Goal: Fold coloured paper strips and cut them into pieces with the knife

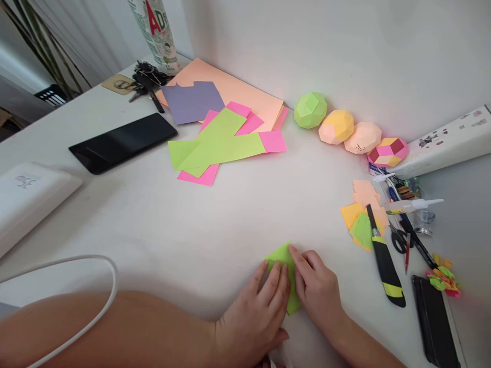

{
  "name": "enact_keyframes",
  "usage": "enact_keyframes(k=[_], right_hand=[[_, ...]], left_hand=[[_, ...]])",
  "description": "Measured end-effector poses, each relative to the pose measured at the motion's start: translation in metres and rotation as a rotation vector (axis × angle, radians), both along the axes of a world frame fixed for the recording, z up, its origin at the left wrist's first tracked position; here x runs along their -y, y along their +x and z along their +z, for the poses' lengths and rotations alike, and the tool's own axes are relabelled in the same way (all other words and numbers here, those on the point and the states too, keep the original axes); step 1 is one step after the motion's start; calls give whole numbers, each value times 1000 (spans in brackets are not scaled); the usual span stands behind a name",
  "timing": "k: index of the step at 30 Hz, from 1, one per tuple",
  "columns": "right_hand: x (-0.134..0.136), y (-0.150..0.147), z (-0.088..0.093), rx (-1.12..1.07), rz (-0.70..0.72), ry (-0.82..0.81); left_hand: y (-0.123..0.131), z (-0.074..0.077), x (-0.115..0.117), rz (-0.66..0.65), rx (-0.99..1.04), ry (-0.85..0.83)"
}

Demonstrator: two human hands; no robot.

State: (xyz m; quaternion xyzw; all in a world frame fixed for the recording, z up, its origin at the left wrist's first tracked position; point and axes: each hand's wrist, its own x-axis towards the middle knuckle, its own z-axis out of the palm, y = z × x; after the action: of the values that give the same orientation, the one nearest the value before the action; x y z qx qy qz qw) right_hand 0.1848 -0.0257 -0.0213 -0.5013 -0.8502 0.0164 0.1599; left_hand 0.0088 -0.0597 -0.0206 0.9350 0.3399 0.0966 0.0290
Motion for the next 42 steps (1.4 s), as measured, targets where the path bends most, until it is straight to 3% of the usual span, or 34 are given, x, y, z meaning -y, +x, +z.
enact_keyframes(k=[42], right_hand=[[-1, 0, 1, 26, 8, 0]], left_hand=[[-1, 4, -4, 49, 8, 15]])
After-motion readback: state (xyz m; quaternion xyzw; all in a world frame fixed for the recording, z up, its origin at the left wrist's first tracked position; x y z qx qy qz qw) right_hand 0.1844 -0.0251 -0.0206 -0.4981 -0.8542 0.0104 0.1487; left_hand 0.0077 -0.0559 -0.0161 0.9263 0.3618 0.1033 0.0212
